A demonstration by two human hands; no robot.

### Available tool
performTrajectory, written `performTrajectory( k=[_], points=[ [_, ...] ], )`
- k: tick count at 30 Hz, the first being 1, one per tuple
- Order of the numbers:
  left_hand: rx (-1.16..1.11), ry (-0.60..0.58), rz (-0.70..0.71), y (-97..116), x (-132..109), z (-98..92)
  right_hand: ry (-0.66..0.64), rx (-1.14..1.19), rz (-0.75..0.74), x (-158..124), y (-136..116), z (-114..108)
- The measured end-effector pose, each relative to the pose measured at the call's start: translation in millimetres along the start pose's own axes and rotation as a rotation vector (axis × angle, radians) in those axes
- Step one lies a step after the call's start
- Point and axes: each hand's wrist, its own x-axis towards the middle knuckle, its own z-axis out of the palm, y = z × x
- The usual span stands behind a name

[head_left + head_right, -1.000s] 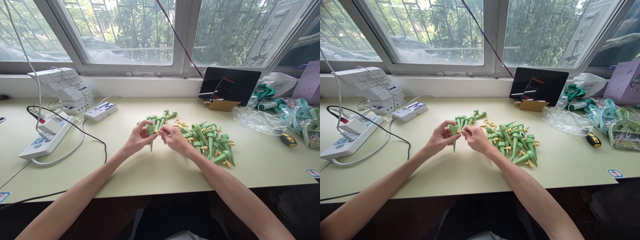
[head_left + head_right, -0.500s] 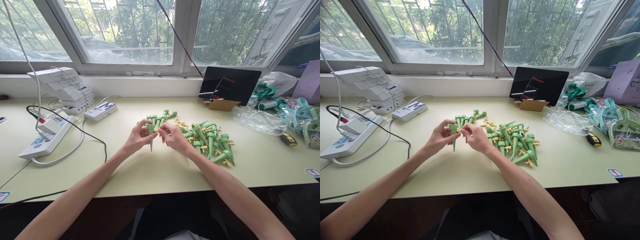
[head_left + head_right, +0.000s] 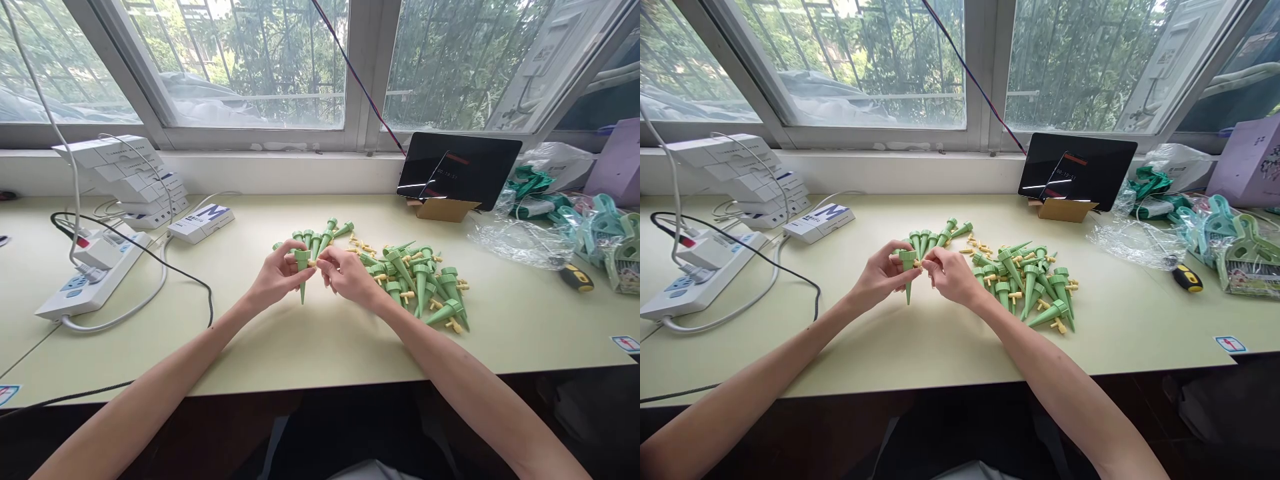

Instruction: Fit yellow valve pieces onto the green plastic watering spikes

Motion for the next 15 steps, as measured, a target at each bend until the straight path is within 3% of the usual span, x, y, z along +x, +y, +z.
performTrajectory(
  k=[15],
  points=[
    [0.019,0.008,0.017,2.2,-1.1,2.1,-0.020,-0.043,0.010,-0.4,-0.1,0.5]
  ],
)
